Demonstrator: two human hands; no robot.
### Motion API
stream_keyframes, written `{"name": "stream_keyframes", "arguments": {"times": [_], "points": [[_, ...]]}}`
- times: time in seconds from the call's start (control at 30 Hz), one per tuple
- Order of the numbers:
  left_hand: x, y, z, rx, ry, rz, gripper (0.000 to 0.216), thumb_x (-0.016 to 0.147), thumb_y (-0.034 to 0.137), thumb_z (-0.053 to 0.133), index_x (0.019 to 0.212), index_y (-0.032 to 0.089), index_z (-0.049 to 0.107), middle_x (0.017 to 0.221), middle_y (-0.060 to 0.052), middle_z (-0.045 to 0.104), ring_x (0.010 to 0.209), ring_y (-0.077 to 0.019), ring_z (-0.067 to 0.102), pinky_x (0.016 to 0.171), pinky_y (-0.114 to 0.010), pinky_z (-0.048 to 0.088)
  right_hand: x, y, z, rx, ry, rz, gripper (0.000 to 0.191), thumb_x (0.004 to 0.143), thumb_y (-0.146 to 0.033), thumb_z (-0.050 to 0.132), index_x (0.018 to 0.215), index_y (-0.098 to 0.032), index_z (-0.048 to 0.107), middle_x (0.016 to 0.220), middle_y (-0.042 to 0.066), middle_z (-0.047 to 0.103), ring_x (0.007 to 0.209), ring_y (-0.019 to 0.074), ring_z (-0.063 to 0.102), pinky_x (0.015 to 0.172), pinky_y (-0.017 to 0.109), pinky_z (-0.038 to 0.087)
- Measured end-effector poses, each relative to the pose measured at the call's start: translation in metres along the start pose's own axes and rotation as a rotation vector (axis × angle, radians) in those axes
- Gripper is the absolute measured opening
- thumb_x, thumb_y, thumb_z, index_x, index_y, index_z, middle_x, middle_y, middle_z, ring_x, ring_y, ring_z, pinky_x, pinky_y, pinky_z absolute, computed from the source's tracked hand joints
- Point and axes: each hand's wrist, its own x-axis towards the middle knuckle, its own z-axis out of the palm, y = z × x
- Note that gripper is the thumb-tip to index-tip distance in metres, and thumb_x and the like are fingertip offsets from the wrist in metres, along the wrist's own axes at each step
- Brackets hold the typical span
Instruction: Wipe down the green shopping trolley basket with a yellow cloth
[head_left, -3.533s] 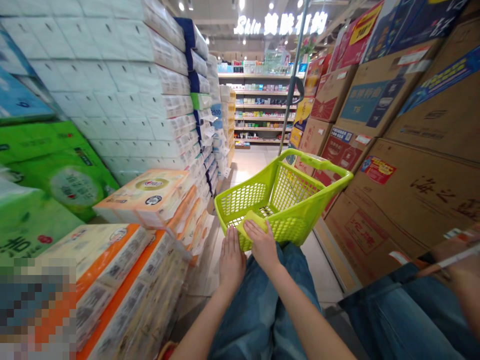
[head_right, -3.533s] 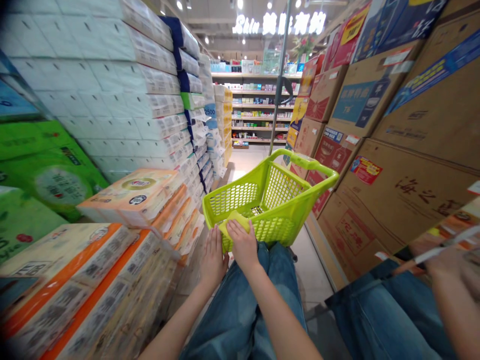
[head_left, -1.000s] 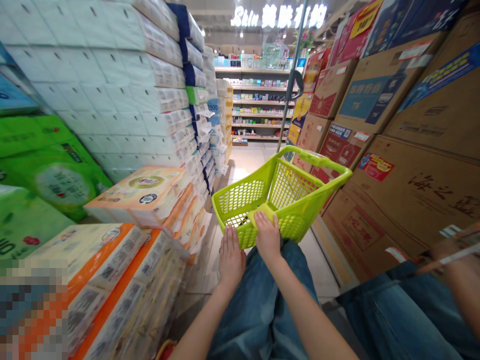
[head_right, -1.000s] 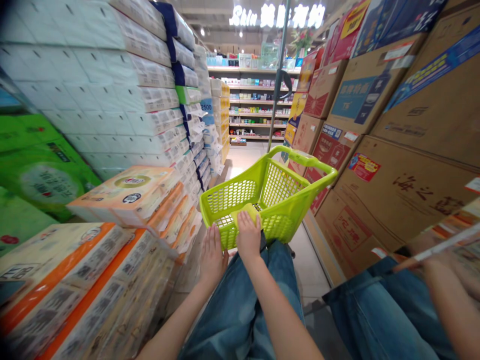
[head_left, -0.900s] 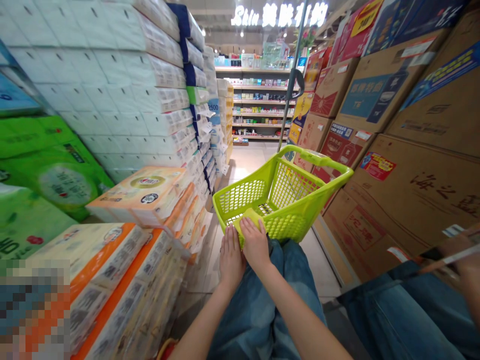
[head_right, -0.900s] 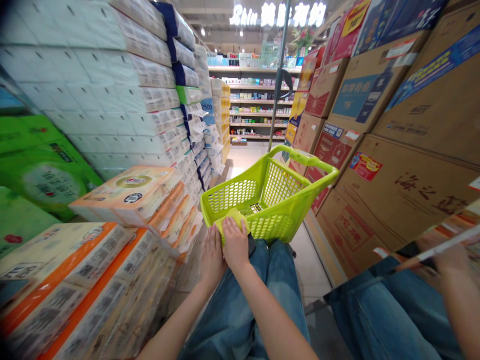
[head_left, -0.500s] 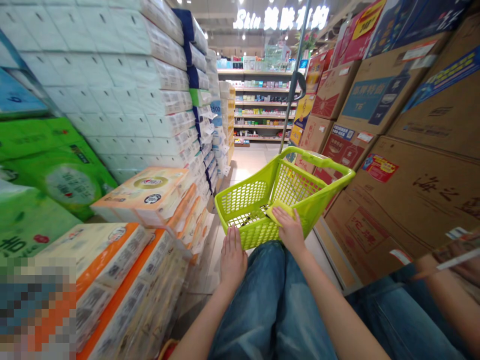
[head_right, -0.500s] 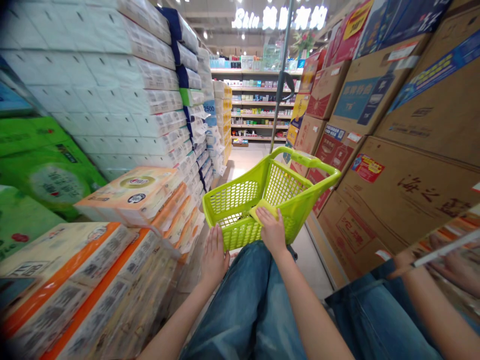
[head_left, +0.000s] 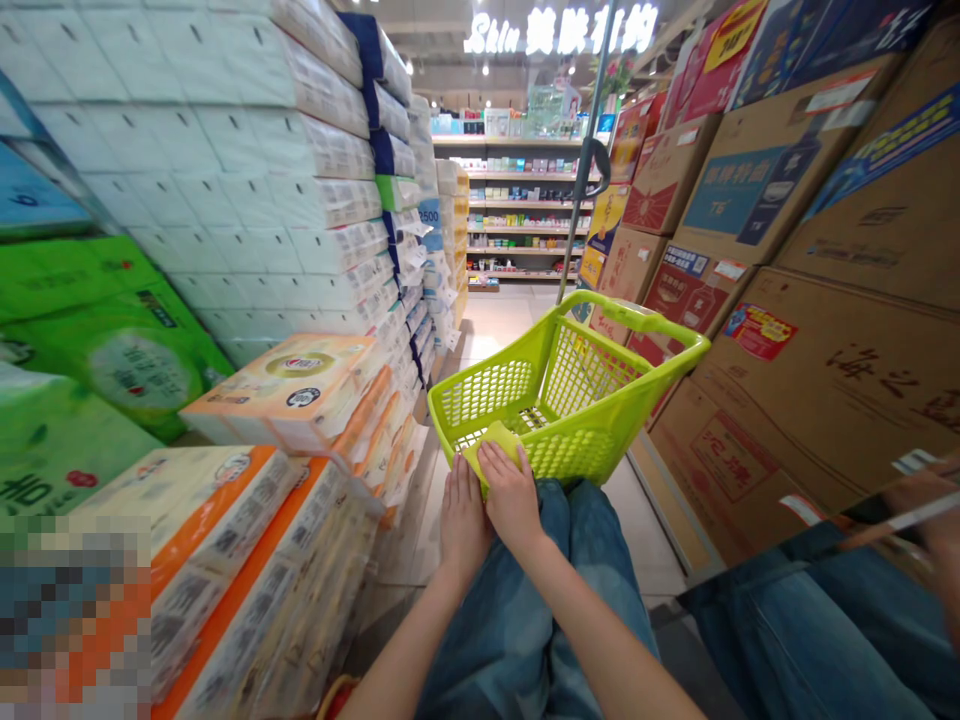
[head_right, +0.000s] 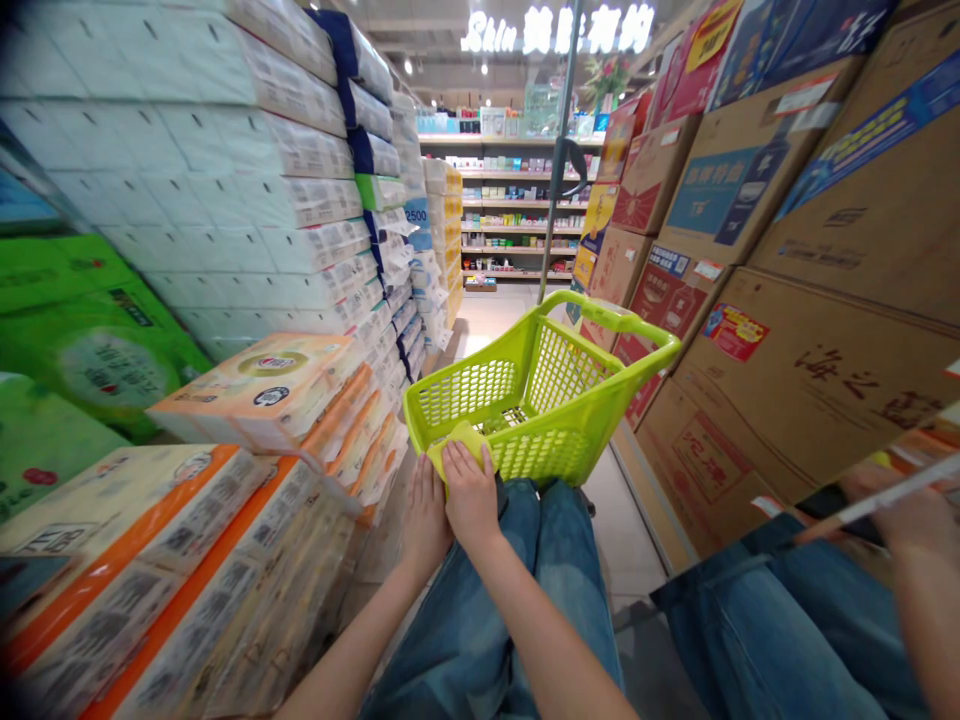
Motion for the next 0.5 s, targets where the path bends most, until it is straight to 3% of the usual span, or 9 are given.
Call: {"name": "stream_keyframes", "arguments": {"times": [0.13,0.27,0.33,0.4,0.5], "points": [[0.003,0.002,-0.008,-0.045,-0.029,-0.001,0.087,0.082,0.010,0.049,0.155,0.006,0.001,0.159,-0.021,0.023,0.148,-0.0298,0.020,0.118,-0.047,0.030,-0.001,0.037,-0.023,-0.026,-0.015,-0.069,0.063,0.080,0.001,0.040,0.137,-0.025,0.053,0.141,0.003,0.056,0.136,0.0150,0.045,0.122,0.048,-0.001],[0.007,0.006,-0.015,-0.065,-0.033,-0.013,0.088,0.081,0.008,0.049,0.155,0.008,0.001,0.160,-0.019,0.023,0.149,-0.0286,0.019,0.119,-0.046,0.028,0.002,0.096,-0.056,-0.099,0.102,0.123,0.069,0.074,0.001,0.040,0.136,-0.026,0.054,0.140,0.002,0.057,0.134,0.0172,0.048,0.120,0.054,0.002],[0.008,0.008,-0.016,-0.071,-0.026,-0.022,0.088,0.081,0.007,0.048,0.155,0.008,0.000,0.160,-0.019,0.023,0.149,-0.0285,0.020,0.119,-0.046,0.028,0.006,0.112,-0.065,-0.131,0.145,0.215,0.068,0.073,0.000,0.039,0.134,-0.026,0.055,0.140,0.002,0.058,0.133,0.0181,0.049,0.119,0.055,0.002],[0.008,0.009,-0.015,-0.082,-0.015,-0.033,0.088,0.081,0.007,0.048,0.155,0.008,-0.001,0.160,-0.019,0.023,0.149,-0.0289,0.019,0.119,-0.047,0.028,0.009,0.109,-0.064,-0.165,0.158,0.273,0.066,0.073,0.000,0.039,0.132,-0.025,0.057,0.140,0.003,0.058,0.134,0.0189,0.049,0.119,0.055,0.003],[0.007,0.010,-0.012,-0.091,-0.010,-0.040,0.089,0.080,0.008,0.049,0.155,0.009,0.000,0.160,-0.019,0.022,0.149,-0.0294,0.019,0.118,-0.048,0.029,0.011,0.075,-0.044,-0.182,0.127,0.264,0.066,0.074,0.002,0.039,0.133,-0.022,0.056,0.140,0.005,0.057,0.135,0.0188,0.047,0.120,0.052,0.005]]}}
